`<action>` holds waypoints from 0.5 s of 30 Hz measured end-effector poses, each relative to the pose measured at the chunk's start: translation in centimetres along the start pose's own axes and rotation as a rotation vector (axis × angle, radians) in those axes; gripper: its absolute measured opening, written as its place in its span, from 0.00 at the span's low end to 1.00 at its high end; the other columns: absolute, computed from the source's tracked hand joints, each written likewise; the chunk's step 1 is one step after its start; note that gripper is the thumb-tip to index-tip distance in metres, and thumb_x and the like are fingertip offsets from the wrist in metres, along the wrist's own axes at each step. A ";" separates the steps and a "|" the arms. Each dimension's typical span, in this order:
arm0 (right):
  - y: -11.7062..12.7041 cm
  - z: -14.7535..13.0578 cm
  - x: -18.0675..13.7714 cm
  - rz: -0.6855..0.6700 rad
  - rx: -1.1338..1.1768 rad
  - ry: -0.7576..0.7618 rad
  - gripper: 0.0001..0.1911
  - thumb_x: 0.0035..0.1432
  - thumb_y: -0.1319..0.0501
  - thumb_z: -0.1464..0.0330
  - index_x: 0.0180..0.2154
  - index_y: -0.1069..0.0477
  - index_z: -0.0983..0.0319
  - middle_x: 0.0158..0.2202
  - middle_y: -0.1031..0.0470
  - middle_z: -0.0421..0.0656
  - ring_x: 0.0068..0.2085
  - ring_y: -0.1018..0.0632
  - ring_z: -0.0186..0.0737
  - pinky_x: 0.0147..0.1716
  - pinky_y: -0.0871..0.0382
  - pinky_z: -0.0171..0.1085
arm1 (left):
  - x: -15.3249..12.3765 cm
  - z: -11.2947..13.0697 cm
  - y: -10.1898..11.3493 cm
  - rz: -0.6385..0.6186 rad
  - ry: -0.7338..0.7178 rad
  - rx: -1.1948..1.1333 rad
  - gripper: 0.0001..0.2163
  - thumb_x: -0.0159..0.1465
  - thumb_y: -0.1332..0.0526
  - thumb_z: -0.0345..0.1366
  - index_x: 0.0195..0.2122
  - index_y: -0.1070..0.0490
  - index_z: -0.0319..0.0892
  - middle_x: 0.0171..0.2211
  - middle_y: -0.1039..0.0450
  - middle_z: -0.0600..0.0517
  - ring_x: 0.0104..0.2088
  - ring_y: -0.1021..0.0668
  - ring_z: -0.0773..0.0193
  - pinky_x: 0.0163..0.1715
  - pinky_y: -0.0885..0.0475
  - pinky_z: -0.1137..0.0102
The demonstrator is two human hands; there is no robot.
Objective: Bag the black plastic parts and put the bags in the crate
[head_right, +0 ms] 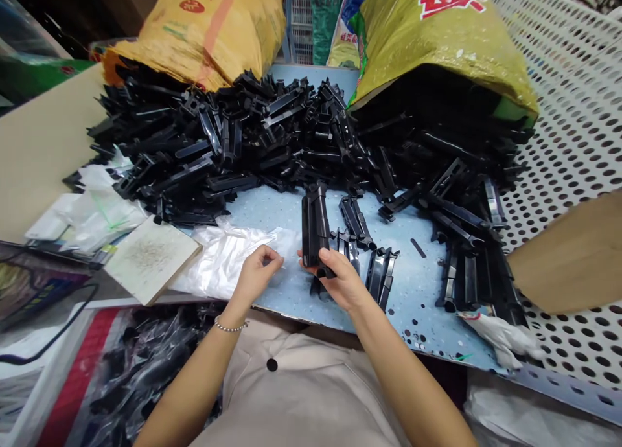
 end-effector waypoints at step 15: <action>-2.4 1.2 0.6 -0.019 -0.071 -0.093 0.18 0.48 0.30 0.55 0.31 0.24 0.63 0.29 0.23 0.43 0.33 0.25 0.39 0.37 0.32 0.38 | -2.3 1.6 -0.3 -0.052 -0.108 -0.126 0.05 0.56 0.44 0.25 0.31 0.33 0.42 0.40 0.30 0.49 0.43 0.26 0.62 0.45 0.30 0.67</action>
Point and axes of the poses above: each hand's wrist, its own x-axis towards the middle knuckle, its own y-axis out of the back of the hand, z = x × y, the point moved 1 cm from there along x, towards the middle knuckle
